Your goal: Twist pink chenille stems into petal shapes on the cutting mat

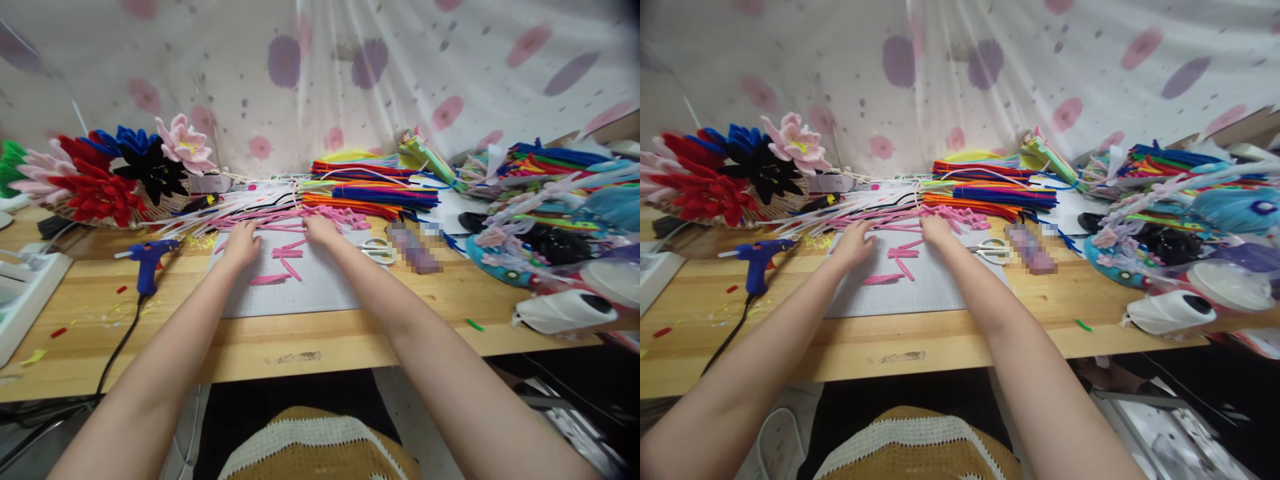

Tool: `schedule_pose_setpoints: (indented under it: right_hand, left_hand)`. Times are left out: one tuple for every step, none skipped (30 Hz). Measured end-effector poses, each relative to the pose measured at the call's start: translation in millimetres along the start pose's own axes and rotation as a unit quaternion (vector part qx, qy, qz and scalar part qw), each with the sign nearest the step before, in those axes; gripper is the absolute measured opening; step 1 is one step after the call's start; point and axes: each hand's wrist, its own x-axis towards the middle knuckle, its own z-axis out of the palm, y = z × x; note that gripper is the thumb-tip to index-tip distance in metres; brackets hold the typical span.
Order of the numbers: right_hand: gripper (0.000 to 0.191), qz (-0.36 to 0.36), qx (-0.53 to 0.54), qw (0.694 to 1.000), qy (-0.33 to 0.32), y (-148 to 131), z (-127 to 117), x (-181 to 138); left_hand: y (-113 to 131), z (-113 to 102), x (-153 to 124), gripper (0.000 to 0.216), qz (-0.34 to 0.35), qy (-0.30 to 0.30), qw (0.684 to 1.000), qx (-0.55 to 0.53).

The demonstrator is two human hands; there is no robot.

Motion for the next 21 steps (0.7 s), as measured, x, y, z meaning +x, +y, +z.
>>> schedule_pose_setpoints:
  right_hand:
    - [0.032,-0.006,-0.021,1.0,-0.019,-1.8,-0.7,1.7]
    - [0.032,-0.013,-0.035,0.999,-0.031,-3.8,-1.6,2.7]
    - [0.032,-0.018,-0.043,0.998,-0.037,-5.4,-3.0,3.2]
    - [0.032,-0.024,-0.048,0.998,-0.037,-6.5,-5.2,3.6]
    - [0.032,-0.031,-0.053,0.997,-0.035,-6.8,-8.5,4.0]
    - [0.033,-0.038,-0.061,0.997,-0.031,-6.2,-12.6,4.6]
    - [0.033,-0.041,-0.069,0.996,-0.027,-4.8,-17.4,5.3]
    - [0.034,-0.042,-0.076,0.996,-0.024,-2.7,-22.3,5.9]
    - [0.034,-0.039,-0.079,0.996,-0.022,-0.2,-26.7,6.4]
    - [0.034,-0.036,-0.079,0.996,-0.024,2.3,-30.1,6.4]
    - [0.034,-0.038,-0.075,0.996,-0.031,4.7,-31.9,6.0]
    - [0.033,-0.047,-0.072,0.996,-0.039,6.6,-32.0,4.9]
    - [0.032,-0.061,-0.07,0.994,-0.049,7.8,-30.3,3.3]
    - [0.031,-0.075,-0.07,0.993,-0.057,8.3,-27.2,1.3]
    - [0.031,-0.085,-0.07,0.992,-0.062,7.9,-23.2,-0.9]
    - [0.032,-0.088,-0.07,0.992,-0.064,6.8,-18.8,-3.2]
    - [0.031,-0.082,-0.069,0.992,-0.062,5.1,-14.9,-5.3]
    - [0.031,-0.071,-0.064,0.994,-0.059,3.0,-11.7,-7.1]
    - [0.03,-0.06,-0.057,0.995,-0.057,0.6,-9.6,-8.6]
    - [0.029,-0.055,-0.048,0.996,-0.059,-1.7,-8.8,-9.8]
    - [0.029,-0.061,-0.04,0.995,-0.066,-3.8,-9.1,-10.7]
  left_hand:
    - [-0.4,2.3,2.7,0.042,0.014,-0.021,1.0,0.014]
    - [-1.2,4.4,4.5,0.043,0.029,-0.041,0.998,0.025]
    - [-2.5,6.3,5.4,0.044,0.041,-0.059,0.997,0.035]
    - [-4.4,7.6,5.8,0.044,0.049,-0.076,0.995,0.044]
    - [-6.7,8.5,5.9,0.044,0.051,-0.09,0.993,0.053]
    - [-9.3,9.0,5.9,0.046,0.047,-0.102,0.992,0.065]
    - [-12.1,9.1,5.8,0.048,0.037,-0.114,0.99,0.078]
    - [-15.0,9.0,5.7,0.051,0.025,-0.124,0.988,0.091]
    - [-17.6,8.7,5.5,0.053,0.015,-0.134,0.986,0.102]
    - [-19.8,8.5,5.3,0.054,0.009,-0.142,0.984,0.11]
    - [-21.3,8.4,4.9,0.054,0.008,-0.146,0.983,0.116]
    - [-21.9,8.2,4.3,0.054,0.01,-0.141,0.983,0.119]
    - [-21.7,8.0,3.5,0.053,0.014,-0.129,0.984,0.119]
    - [-20.6,7.9,2.5,0.051,0.02,-0.11,0.987,0.118]
    - [-18.8,7.7,1.2,0.048,0.026,-0.088,0.989,0.116]
    - [-16.5,7.5,-0.1,0.045,0.035,-0.066,0.991,0.111]
    - [-13.9,7.4,-1.5,0.042,0.048,-0.051,0.992,0.102]
    - [-11.3,7.5,-2.8,0.04,0.062,-0.045,0.993,0.091]
    - [-8.9,7.9,-3.9,0.04,0.078,-0.05,0.993,0.08]
    - [-6.9,8.6,-4.8,0.041,0.092,-0.062,0.991,0.072]
    - [-5.6,9.6,-5.6,0.043,0.101,-0.079,0.989,0.068]
